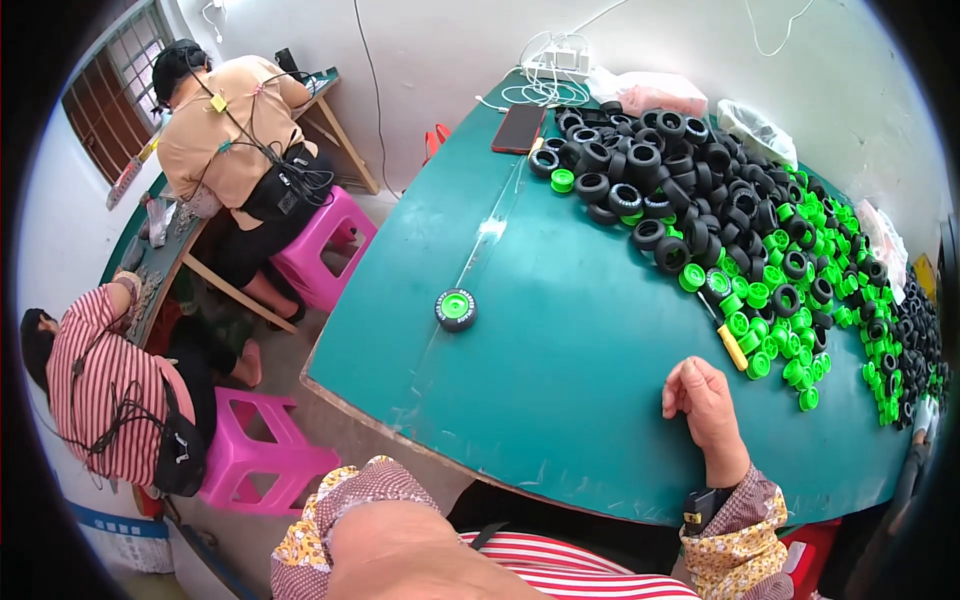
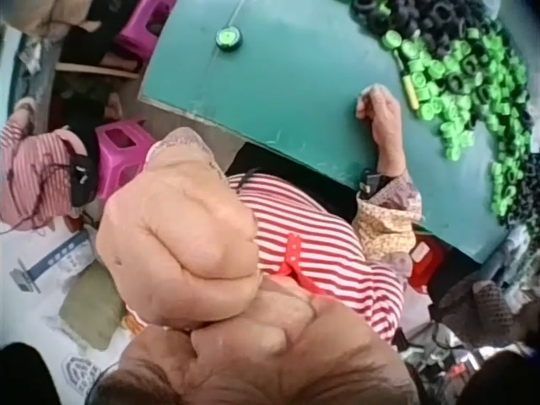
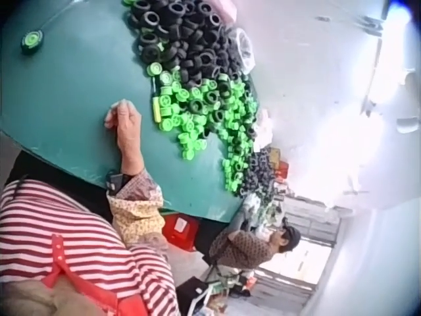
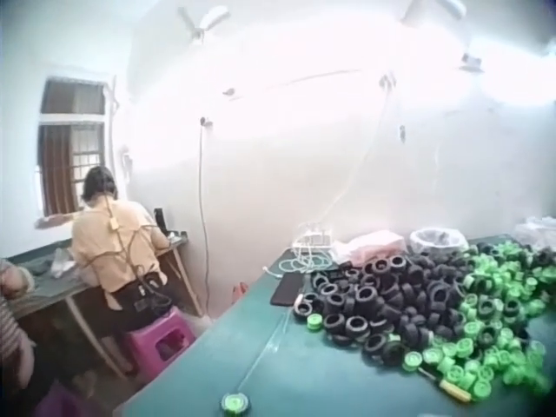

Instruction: Assembling plastic toy wheels by fitting green rims into black rubber tires on a workshop table.

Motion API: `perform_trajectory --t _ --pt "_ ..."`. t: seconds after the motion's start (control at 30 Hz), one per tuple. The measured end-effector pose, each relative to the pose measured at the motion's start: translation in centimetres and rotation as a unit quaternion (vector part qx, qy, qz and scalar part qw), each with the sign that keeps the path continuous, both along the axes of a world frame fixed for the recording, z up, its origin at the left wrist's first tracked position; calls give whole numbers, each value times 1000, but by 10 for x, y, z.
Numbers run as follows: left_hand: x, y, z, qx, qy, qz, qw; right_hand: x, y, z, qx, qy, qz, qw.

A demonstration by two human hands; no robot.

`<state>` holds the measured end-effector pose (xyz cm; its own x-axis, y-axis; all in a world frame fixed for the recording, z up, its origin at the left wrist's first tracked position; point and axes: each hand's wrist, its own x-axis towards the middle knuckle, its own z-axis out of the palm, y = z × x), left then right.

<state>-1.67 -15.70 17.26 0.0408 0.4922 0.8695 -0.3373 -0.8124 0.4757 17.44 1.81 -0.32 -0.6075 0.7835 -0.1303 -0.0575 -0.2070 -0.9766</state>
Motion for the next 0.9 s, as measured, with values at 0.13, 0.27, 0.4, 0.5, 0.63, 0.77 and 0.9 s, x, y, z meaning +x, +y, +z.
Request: perform_trajectory --t 0.13,0.27,0.4,0.5,0.63,0.77,0.9 --pt "-19 5 16 70 144 66 985 -9 -1 -1 11 -1 10 1000" --pt "34 18 -31 -165 -325 293 884 -14 1 -5 7 -6 18 1000" --pt "26 26 7 -263 -83 -200 940 2 1 -1 15 -6 -4 1000" --pt "47 15 -19 -90 -256 -288 918 -6 -3 -5 3 3 7 1000" --pt "29 15 -34 -52 -148 -258 953 0 -2 -6 -2 2 12 1000" --pt "4 -6 -31 -24 28 -130 991 4 -4 -5 2 -7 13 1000" --pt "-56 -12 -24 -77 180 -155 968 -1 -1 3 17 -49 -23 998"
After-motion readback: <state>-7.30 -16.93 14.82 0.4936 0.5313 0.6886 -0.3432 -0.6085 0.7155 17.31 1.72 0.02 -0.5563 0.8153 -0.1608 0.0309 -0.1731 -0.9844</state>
